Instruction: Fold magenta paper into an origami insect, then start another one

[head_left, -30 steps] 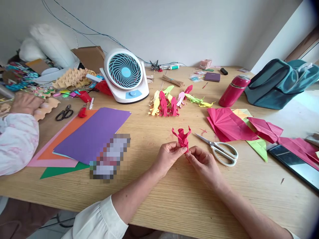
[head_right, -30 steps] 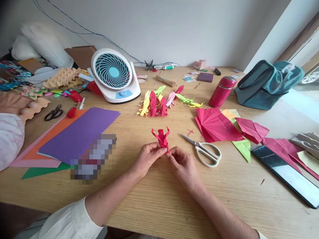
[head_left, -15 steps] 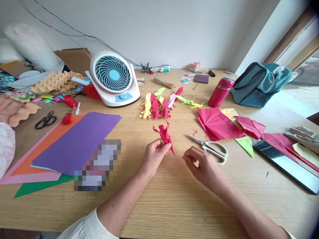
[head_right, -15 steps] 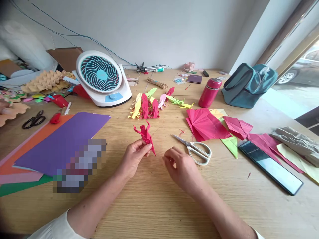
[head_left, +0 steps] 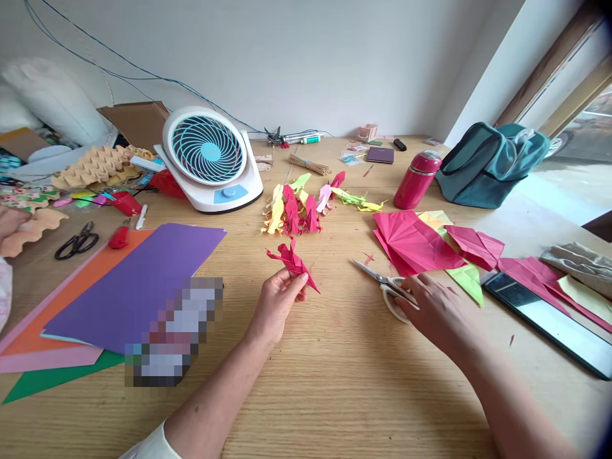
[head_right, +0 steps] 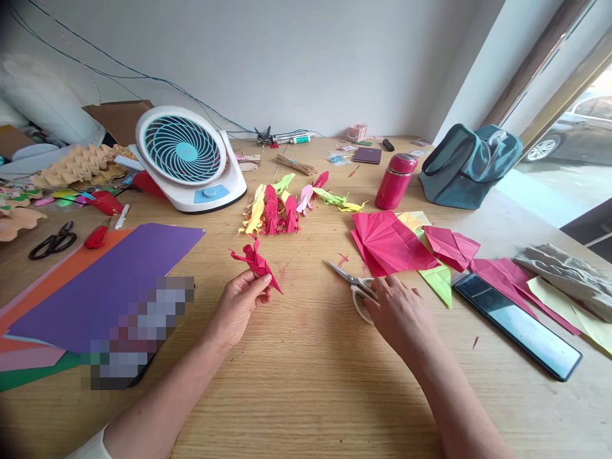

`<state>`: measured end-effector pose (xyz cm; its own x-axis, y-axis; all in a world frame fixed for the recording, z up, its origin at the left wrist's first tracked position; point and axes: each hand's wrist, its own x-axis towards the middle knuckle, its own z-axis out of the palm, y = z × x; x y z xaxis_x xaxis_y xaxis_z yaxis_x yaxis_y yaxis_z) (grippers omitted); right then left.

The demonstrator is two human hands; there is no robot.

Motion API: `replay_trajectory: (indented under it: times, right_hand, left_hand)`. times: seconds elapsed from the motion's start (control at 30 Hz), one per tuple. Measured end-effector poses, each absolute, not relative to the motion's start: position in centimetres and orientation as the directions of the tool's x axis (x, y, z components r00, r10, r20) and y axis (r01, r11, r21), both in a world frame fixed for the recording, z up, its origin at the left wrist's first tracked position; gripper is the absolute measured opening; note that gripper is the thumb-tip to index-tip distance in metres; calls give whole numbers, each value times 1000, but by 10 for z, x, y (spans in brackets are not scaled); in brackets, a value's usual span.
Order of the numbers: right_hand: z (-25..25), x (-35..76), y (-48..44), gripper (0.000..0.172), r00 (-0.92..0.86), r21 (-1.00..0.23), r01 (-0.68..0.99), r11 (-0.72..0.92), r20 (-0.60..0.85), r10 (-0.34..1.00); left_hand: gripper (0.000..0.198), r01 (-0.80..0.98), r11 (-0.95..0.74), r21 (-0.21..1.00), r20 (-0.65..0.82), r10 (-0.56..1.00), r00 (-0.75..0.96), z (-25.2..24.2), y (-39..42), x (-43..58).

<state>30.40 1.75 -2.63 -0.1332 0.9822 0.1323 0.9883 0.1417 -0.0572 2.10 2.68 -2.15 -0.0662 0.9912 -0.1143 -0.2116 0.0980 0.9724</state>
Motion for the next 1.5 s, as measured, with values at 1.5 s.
replay_trajectory:
  times: [1.5]
  right_hand:
    - [-13,205,-14,44,-308,-942,-128,-309,-258,916]
  left_hand:
    - [13,9,79,997,-79,986,144,-8,-3,42]
